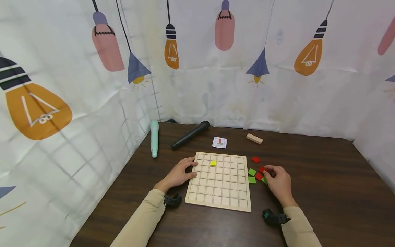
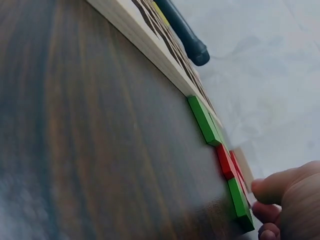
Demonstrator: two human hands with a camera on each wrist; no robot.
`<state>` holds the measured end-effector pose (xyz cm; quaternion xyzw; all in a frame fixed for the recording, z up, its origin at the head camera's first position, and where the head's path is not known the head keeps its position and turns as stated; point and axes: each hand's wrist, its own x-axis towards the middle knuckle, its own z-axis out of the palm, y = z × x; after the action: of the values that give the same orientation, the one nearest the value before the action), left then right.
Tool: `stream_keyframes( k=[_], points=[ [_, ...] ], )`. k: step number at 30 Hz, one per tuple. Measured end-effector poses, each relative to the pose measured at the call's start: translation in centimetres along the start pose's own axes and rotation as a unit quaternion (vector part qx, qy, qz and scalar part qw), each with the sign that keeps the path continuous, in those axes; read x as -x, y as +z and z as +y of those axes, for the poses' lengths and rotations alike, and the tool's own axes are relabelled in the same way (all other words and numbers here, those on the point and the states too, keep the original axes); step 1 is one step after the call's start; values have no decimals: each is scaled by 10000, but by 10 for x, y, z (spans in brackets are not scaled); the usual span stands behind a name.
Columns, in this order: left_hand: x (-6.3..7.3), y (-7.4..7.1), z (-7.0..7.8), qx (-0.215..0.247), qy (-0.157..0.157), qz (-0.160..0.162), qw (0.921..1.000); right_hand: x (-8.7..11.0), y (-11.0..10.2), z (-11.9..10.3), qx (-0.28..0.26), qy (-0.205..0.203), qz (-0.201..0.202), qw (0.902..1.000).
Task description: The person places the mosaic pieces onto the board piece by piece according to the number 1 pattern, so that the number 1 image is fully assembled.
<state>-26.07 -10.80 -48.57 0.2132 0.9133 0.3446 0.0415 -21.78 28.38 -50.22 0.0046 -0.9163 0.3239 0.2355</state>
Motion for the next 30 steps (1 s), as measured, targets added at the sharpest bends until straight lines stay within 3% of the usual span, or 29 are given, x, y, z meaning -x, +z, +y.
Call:
stream_keyframes(
  k=[22,30],
  points=[
    [1,-1,0,8,18,-32,10000,-9,-3,-9,568,288,-565,9964],
    [0,0,0,-39,19,-23,10000,-10,-3,-7,564,491,-513,9959]
  ],
)
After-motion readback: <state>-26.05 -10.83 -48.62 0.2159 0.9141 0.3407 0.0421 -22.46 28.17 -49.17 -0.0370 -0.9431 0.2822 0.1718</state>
